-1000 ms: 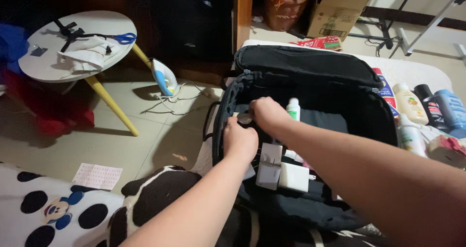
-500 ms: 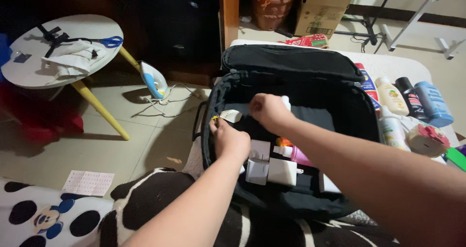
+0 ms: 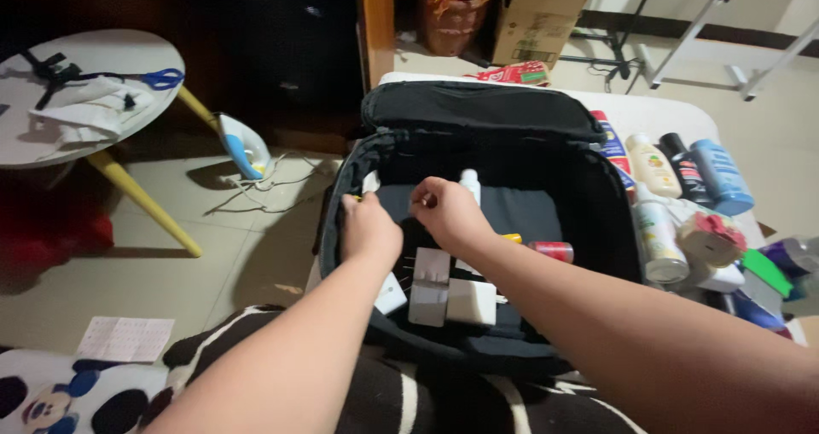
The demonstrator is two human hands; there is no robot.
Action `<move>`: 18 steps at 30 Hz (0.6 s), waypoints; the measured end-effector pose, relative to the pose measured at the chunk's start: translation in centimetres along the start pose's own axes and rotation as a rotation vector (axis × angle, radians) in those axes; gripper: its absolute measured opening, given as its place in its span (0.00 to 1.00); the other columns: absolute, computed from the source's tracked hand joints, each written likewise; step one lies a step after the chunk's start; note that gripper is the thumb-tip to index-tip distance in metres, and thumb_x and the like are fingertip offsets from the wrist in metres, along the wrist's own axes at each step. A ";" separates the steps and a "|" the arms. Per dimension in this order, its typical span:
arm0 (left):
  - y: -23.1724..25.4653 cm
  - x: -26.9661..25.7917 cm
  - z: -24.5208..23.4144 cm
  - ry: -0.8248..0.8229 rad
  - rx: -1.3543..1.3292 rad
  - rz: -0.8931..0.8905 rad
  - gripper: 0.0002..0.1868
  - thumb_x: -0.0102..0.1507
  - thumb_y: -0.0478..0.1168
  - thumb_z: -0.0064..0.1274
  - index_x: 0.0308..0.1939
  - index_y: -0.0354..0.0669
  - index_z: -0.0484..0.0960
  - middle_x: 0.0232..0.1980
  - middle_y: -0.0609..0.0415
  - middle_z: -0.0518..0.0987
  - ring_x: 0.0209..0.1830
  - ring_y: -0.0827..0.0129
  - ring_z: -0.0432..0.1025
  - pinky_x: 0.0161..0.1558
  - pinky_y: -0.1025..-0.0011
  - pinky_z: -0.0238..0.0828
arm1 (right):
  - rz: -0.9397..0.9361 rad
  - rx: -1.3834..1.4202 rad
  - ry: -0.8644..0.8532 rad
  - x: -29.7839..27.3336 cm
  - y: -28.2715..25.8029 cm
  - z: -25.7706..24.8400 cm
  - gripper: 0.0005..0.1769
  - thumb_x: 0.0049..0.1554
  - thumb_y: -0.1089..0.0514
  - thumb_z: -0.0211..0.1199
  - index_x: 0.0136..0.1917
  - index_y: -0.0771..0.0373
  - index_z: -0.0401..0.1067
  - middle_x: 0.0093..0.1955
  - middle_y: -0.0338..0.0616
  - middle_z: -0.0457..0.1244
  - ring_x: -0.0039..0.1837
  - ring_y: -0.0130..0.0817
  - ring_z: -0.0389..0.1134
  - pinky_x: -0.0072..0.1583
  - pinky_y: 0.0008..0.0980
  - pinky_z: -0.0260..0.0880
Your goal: The person sits on the floor next to a bed and packs toiletry and cosmetic bottles, tubes, and small containers one at a time into an open black bag, arranging them inside and picking items from the pile beside the bag.
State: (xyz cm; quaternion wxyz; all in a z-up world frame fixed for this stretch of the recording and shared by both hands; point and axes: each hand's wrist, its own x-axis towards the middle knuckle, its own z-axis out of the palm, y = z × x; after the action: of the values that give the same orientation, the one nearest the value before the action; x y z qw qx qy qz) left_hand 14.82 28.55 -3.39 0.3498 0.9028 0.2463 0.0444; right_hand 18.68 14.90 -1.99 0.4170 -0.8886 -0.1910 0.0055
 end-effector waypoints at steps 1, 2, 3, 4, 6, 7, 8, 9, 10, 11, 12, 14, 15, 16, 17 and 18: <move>-0.4 0.4 0.2 0.009 0.039 0.012 0.20 0.61 0.29 0.49 0.59 0.35 0.77 0.69 0.36 0.66 0.64 0.42 0.70 0.62 0.53 0.70 | 0.003 0.001 -0.002 -0.2 -0.2 -0.2 0.12 0.52 0.60 0.69 0.50 0.65 0.77 0.40 0.47 0.69 0.42 0.36 0.70 0.48 0.34 0.71; -0.8 0.8 0.3 0.019 0.079 0.024 0.19 0.60 0.28 0.50 0.56 0.34 0.78 0.67 0.35 0.68 0.62 0.42 0.71 0.60 0.53 0.71 | 0.042 0.020 -0.009 -0.5 -0.3 -0.5 0.12 0.52 0.60 0.69 0.50 0.65 0.77 0.40 0.46 0.69 0.42 0.35 0.70 0.47 0.34 0.71; -1.3 1.2 0.3 0.049 0.089 0.050 0.17 0.61 0.28 0.49 0.53 0.33 0.80 0.66 0.35 0.70 0.60 0.42 0.72 0.58 0.53 0.72 | 0.080 0.040 -0.017 -0.7 -0.6 -0.7 0.12 0.53 0.60 0.68 0.51 0.64 0.77 0.41 0.45 0.69 0.41 0.34 0.69 0.46 0.34 0.71; -1.6 1.5 0.4 0.079 0.099 0.075 0.15 0.61 0.27 0.49 0.51 0.32 0.81 0.65 0.34 0.72 0.58 0.41 0.74 0.56 0.53 0.74 | 0.117 0.061 -0.025 -0.9 -0.8 -0.9 0.12 0.53 0.60 0.68 0.51 0.64 0.76 0.41 0.44 0.68 0.41 0.33 0.69 0.45 0.34 0.71; -2.3 1.7 0.5 0.134 0.056 0.119 0.11 0.63 0.28 0.48 0.47 0.34 0.84 0.61 0.35 0.76 0.55 0.42 0.76 0.54 0.54 0.76 | 0.133 0.067 -0.016 -1.2 -1.3 -1.4 0.11 0.55 0.59 0.67 0.51 0.65 0.76 0.41 0.42 0.69 0.41 0.29 0.69 0.45 0.31 0.72; -2.5 1.5 0.4 0.158 0.002 0.138 0.10 0.65 0.29 0.48 0.45 0.37 0.85 0.59 0.36 0.79 0.55 0.44 0.77 0.55 0.55 0.76 | 0.142 0.070 -0.011 -1.3 -1.4 -1.7 0.11 0.55 0.59 0.66 0.51 0.65 0.76 0.40 0.41 0.69 0.41 0.27 0.69 0.45 0.30 0.72; -2.5 1.3 0.4 0.182 -0.051 0.158 0.10 0.66 0.30 0.47 0.43 0.39 0.86 0.56 0.38 0.82 0.54 0.45 0.78 0.55 0.56 0.77 | 0.184 0.108 -0.013 -1.6 -1.6 -1.9 0.11 0.56 0.59 0.66 0.51 0.65 0.76 0.40 0.41 0.69 0.40 0.28 0.69 0.45 0.30 0.71; -2.3 1.0 0.3 0.143 -0.027 0.115 0.10 0.66 0.32 0.48 0.44 0.41 0.85 0.56 0.39 0.81 0.55 0.45 0.78 0.56 0.56 0.76 | 0.226 0.145 -0.016 -1.8 -1.8 -2.1 0.11 0.56 0.59 0.66 0.52 0.65 0.76 0.40 0.42 0.69 0.40 0.28 0.68 0.44 0.31 0.71; -2.2 0.6 0.2 0.105 -0.003 0.072 0.09 0.66 0.33 0.49 0.45 0.42 0.85 0.57 0.39 0.81 0.56 0.45 0.77 0.56 0.56 0.75 | 0.267 0.182 -0.020 -2.1 -2.0 -2.4 0.11 0.57 0.59 0.66 0.52 0.65 0.76 0.40 0.42 0.69 0.39 0.28 0.68 0.43 0.31 0.71; -2.0 0.1 -0.1 0.068 0.020 0.028 0.10 0.65 0.34 0.50 0.46 0.44 0.85 0.57 0.40 0.81 0.56 0.45 0.76 0.57 0.56 0.74 | 0.279 0.202 -0.017 -2.3 -2.2 -2.6 0.11 0.57 0.59 0.66 0.52 0.66 0.76 0.40 0.42 0.69 0.39 0.28 0.67 0.44 0.31 0.71; -1.8 -0.3 -0.5 0.108 -0.009 0.049 0.10 0.64 0.33 0.50 0.47 0.43 0.83 0.57 0.40 0.79 0.57 0.45 0.75 0.57 0.55 0.73 | 0.292 0.223 -0.014 -2.7 -2.3 -2.7 0.10 0.57 0.59 0.66 0.51 0.66 0.76 0.40 0.42 0.69 0.39 0.28 0.67 0.44 0.30 0.71; -1.1 -1.1 -0.9 0.180 -0.067 0.098 0.13 0.60 0.32 0.51 0.49 0.41 0.80 0.57 0.40 0.76 0.58 0.44 0.72 0.56 0.54 0.70 | 0.305 0.251 -0.001 -3.3 -2.4 -3.2 0.10 0.58 0.59 0.66 0.51 0.66 0.76 0.42 0.41 0.69 0.40 0.27 0.68 0.44 0.29 0.72; -0.8 -1.5 -1.0 0.180 -0.063 0.096 0.14 0.62 0.30 0.48 0.51 0.41 0.79 0.58 0.41 0.75 0.59 0.44 0.71 0.57 0.53 0.70 | 0.304 0.259 0.005 -3.5 -2.4 -3.4 0.10 0.58 0.59 0.66 0.51 0.66 0.76 0.43 0.40 0.69 0.41 0.25 0.68 0.45 0.28 0.72; -0.5 -2.0 -0.9 0.180 -0.059 0.094 0.14 0.64 0.29 0.46 0.53 0.40 0.77 0.60 0.41 0.74 0.60 0.44 0.71 0.58 0.52 0.69 | 0.304 0.268 0.012 -3.8 -2.3 -3.7 0.09 0.57 0.59 0.65 0.50 0.65 0.76 0.43 0.39 0.69 0.42 0.24 0.69 0.45 0.28 0.73; -0.2 -2.3 -0.9 0.182 -0.055 0.089 0.14 0.65 0.28 0.43 0.54 0.40 0.76 0.61 0.41 0.73 0.61 0.44 0.70 0.58 0.52 0.69 | 0.317 0.267 0.006 -4.0 -2.2 -3.9 0.09 0.58 0.59 0.65 0.50 0.65 0.75 0.44 0.39 0.69 0.42 0.24 0.69 0.46 0.28 0.73; 0.0 -2.5 -0.9 0.174 -0.064 0.091 0.15 0.65 0.28 0.42 0.56 0.39 0.74 0.63 0.41 0.72 0.62 0.44 0.70 0.59 0.51 0.69 | 0.331 0.265 -0.001 -4.2 -2.1 -4.1 0.09 0.58 0.59 0.65 0.51 0.64 0.75 0.44 0.39 0.69 0.42 0.25 0.68 0.46 0.28 0.74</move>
State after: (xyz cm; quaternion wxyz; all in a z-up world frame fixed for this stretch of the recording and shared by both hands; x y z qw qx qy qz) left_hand 12.44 27.95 -2.46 0.3533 0.8941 0.2332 0.1463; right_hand 14.76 11.67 1.63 0.5236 -0.8452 -0.0403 0.0993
